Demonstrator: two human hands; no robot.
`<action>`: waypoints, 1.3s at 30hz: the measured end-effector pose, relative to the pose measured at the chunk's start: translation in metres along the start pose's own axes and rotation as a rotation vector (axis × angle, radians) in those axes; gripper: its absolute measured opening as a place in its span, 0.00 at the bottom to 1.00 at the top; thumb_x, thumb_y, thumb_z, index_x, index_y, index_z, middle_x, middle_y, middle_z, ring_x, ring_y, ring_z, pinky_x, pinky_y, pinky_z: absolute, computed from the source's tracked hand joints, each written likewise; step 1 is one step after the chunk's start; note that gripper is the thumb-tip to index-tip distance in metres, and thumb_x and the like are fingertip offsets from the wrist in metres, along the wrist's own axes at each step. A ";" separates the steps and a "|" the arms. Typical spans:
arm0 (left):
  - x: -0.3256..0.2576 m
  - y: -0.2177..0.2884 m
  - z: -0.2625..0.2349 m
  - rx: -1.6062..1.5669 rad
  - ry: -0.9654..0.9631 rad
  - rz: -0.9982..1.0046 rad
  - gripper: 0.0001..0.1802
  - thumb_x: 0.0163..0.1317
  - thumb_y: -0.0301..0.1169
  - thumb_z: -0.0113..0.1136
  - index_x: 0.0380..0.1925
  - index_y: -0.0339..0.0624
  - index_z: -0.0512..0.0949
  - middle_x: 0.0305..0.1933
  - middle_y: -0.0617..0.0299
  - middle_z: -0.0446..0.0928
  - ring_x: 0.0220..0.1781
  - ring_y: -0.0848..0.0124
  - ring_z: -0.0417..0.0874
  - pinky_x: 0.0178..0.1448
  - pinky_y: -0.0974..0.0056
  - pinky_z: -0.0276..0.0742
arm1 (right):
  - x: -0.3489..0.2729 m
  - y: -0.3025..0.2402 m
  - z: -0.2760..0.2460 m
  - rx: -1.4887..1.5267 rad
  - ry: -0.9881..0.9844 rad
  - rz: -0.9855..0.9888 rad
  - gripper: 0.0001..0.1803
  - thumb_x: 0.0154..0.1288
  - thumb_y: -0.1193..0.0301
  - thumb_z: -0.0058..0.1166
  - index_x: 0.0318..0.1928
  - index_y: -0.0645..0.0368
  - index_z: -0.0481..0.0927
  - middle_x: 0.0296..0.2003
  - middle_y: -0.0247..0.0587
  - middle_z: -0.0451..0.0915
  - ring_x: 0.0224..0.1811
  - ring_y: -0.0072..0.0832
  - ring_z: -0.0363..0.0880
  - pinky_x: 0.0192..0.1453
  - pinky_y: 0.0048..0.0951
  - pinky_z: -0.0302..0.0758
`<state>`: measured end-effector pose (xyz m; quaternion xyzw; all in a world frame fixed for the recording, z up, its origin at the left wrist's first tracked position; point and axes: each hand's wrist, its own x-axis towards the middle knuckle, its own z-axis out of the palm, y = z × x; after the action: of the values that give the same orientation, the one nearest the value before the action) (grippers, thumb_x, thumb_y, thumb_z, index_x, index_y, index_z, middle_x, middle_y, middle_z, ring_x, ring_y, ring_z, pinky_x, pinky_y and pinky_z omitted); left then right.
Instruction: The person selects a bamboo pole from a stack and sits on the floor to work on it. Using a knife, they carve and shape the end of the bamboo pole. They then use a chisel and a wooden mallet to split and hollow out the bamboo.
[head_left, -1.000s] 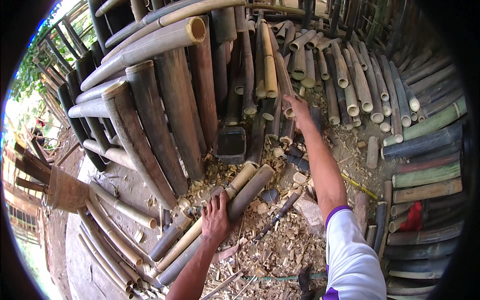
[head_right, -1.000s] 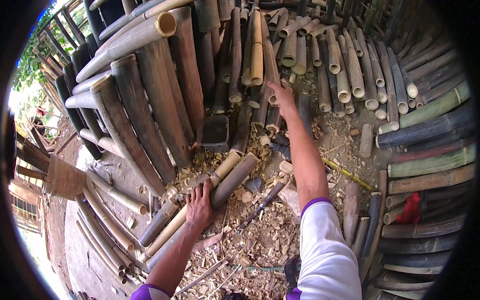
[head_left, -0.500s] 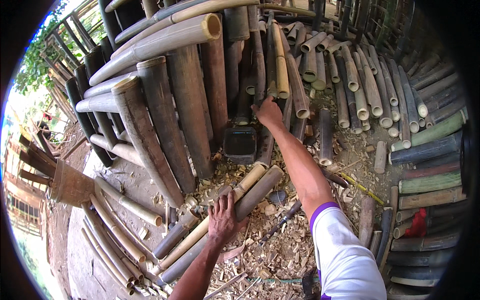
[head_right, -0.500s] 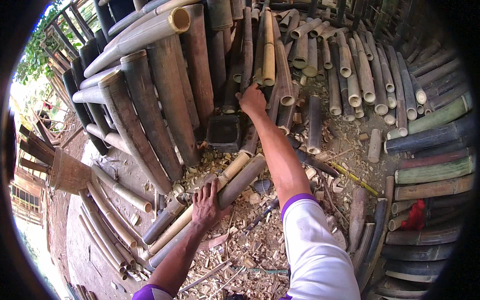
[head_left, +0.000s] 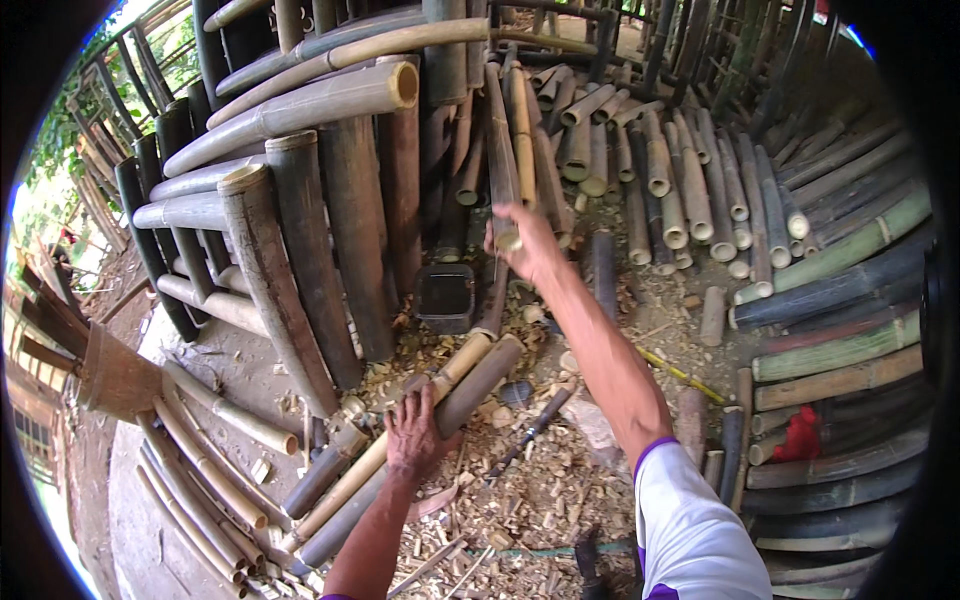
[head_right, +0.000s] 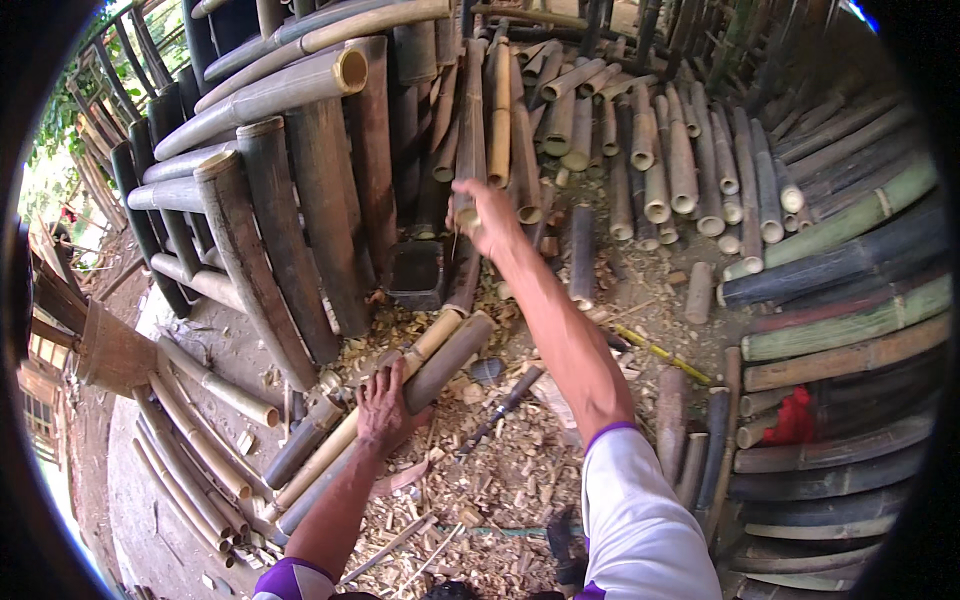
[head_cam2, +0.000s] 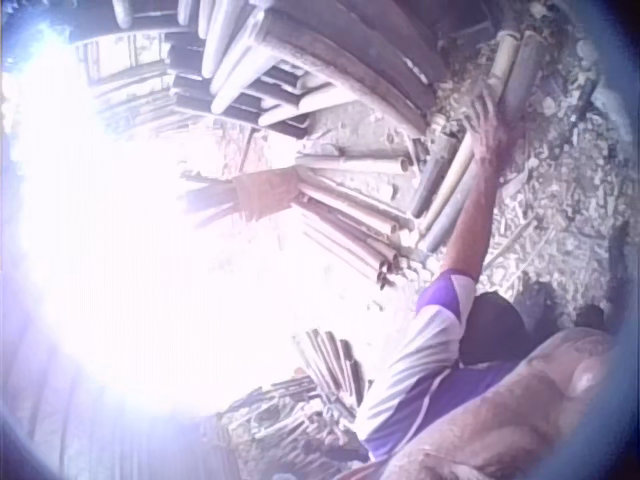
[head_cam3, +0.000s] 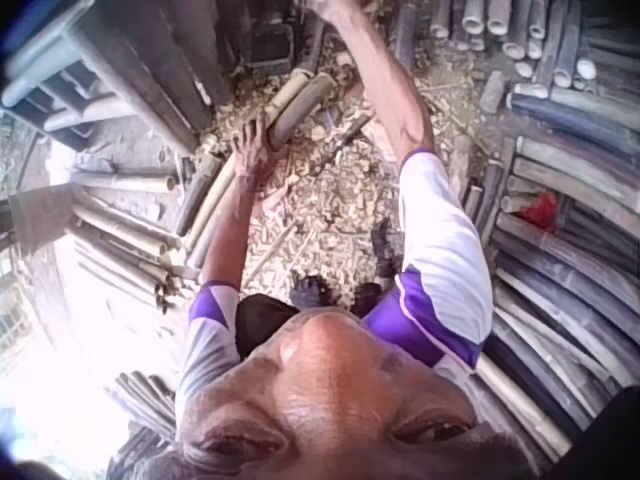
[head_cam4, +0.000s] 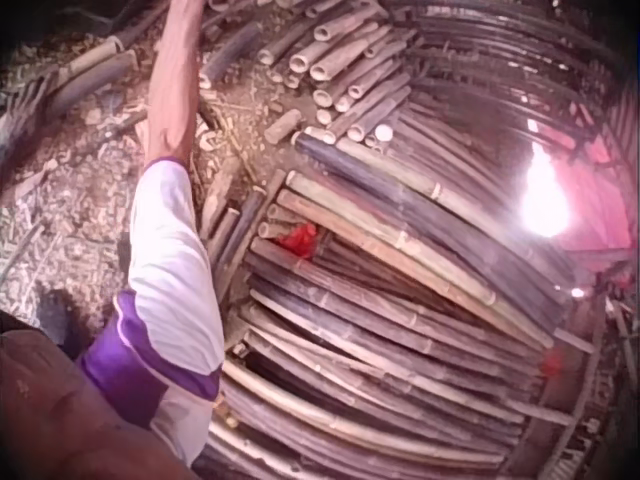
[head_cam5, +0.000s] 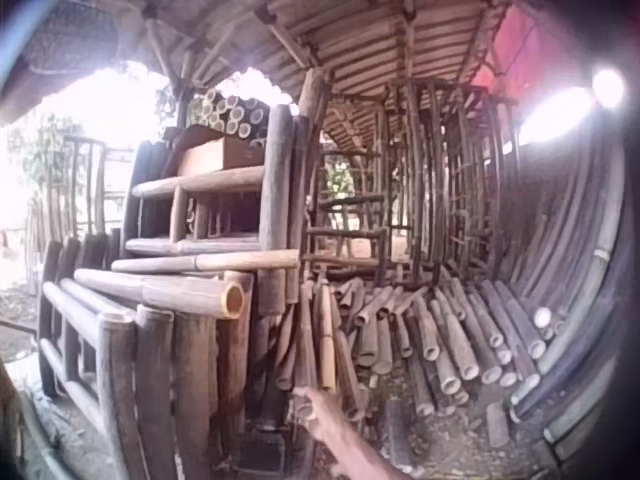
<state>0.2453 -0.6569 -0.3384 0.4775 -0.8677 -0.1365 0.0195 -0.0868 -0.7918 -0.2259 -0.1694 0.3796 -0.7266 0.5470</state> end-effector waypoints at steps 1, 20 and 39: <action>-0.002 -0.001 -0.001 0.013 0.002 -0.019 0.63 0.47 0.55 0.79 0.79 0.48 0.55 0.70 0.49 0.66 0.73 0.49 0.68 0.75 0.40 0.59 | -0.028 0.001 -0.002 0.002 0.013 -0.016 0.15 0.63 0.72 0.65 0.47 0.64 0.78 0.30 0.42 0.80 0.28 0.33 0.83 0.31 0.40 0.83; -0.047 0.236 -0.082 -1.655 -0.357 0.243 0.39 0.69 0.56 0.63 0.69 0.39 0.69 0.68 0.46 0.74 0.65 0.52 0.78 0.67 0.45 0.74 | -0.714 -0.088 -0.113 -1.507 0.487 -0.163 0.48 0.59 0.59 0.70 0.72 0.73 0.62 0.63 0.70 0.73 0.68 0.56 0.74 0.72 0.45 0.69; -0.346 0.557 -0.203 -1.692 -0.888 0.521 0.14 0.57 0.28 0.72 0.40 0.39 0.79 0.32 0.60 0.81 0.30 0.65 0.83 0.35 0.57 0.84 | -0.948 0.034 -0.166 -1.561 1.031 -0.489 0.34 0.69 0.58 0.65 0.66 0.66 0.71 0.55 0.57 0.77 0.59 0.50 0.77 0.63 0.45 0.73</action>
<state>0.0081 -0.1306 0.0322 0.0058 -0.4905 -0.8696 0.0565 0.1520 0.1406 -0.1995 -0.2200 0.9032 -0.3486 -0.1196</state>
